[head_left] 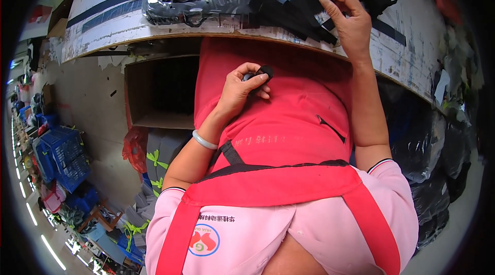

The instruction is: Attaching plastic buckles to black nylon straps.

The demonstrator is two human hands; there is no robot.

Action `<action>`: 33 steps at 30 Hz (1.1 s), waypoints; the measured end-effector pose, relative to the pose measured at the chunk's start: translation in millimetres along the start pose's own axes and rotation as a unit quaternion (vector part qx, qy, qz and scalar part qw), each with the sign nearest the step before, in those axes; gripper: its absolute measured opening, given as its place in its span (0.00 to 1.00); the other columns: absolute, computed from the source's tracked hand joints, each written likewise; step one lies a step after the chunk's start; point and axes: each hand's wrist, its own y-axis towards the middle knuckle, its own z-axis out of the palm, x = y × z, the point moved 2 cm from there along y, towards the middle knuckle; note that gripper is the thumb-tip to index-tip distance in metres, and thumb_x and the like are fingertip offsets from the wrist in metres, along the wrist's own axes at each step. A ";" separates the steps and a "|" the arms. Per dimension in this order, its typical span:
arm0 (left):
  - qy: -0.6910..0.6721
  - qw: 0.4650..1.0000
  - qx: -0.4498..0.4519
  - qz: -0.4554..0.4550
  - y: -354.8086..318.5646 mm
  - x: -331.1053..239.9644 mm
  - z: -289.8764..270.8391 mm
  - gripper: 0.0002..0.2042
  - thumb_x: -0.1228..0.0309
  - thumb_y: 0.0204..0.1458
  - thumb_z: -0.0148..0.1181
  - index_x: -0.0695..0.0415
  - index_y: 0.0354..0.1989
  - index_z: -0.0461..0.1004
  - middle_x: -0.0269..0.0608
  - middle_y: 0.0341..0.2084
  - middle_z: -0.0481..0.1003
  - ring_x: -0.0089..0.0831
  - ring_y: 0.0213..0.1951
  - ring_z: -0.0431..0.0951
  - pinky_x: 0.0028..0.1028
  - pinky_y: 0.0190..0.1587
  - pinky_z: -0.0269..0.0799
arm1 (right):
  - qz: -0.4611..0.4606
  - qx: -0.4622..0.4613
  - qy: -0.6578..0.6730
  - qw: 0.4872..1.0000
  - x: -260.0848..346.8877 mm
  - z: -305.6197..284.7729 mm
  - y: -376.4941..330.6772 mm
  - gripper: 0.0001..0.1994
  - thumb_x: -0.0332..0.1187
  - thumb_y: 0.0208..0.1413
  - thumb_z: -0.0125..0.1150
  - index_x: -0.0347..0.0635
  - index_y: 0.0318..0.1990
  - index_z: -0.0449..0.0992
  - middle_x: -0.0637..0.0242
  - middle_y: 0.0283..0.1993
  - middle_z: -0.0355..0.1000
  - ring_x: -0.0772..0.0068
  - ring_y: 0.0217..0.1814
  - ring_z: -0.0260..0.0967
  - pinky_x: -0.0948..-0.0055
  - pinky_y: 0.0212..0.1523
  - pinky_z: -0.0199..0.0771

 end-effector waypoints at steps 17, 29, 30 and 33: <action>0.008 0.998 0.050 -0.045 2.4 0.6 0.4 0.06 0.78 0.53 0.60 0.62 0.34 0.68 0.45 0.30 0.76 0.35 0.31 0.82 0.28 0.34 0.82 | -0.080 0.133 -0.171 0.973 -8.8 20.6 -14.5 0.09 0.30 0.50 0.64 0.43 0.40 0.79 0.65 0.42 0.74 0.66 0.50 0.68 0.72 0.51 0.66; 0.008 1.000 -0.021 0.022 3.9 5.0 -3.1 0.08 0.78 0.54 0.60 0.64 0.41 0.71 0.41 0.31 0.76 0.29 0.32 0.80 0.26 0.35 0.80 | -0.180 -0.057 0.219 0.957 68.7 16.3 4.9 0.08 0.27 0.63 0.52 0.42 0.48 0.72 0.68 0.33 0.72 0.78 0.34 0.70 0.80 0.41 0.70; 0.025 0.999 -0.022 0.027 3.4 5.0 -3.8 0.08 0.77 0.55 0.60 0.64 0.42 0.72 0.41 0.29 0.76 0.27 0.30 0.79 0.24 0.32 0.78 | -0.115 -0.037 0.146 0.982 62.0 11.7 -8.1 0.08 0.26 0.64 0.50 0.40 0.49 0.70 0.67 0.32 0.71 0.79 0.31 0.70 0.79 0.37 0.70; 0.037 0.999 -0.010 0.029 5.3 6.9 -6.5 0.09 0.75 0.56 0.58 0.65 0.43 0.74 0.39 0.25 0.76 0.24 0.25 0.76 0.20 0.27 0.74 | 0.085 0.187 0.166 0.964 74.5 35.8 -40.3 0.06 0.30 0.63 0.54 0.38 0.43 0.72 0.71 0.32 0.71 0.85 0.28 0.66 0.84 0.29 0.66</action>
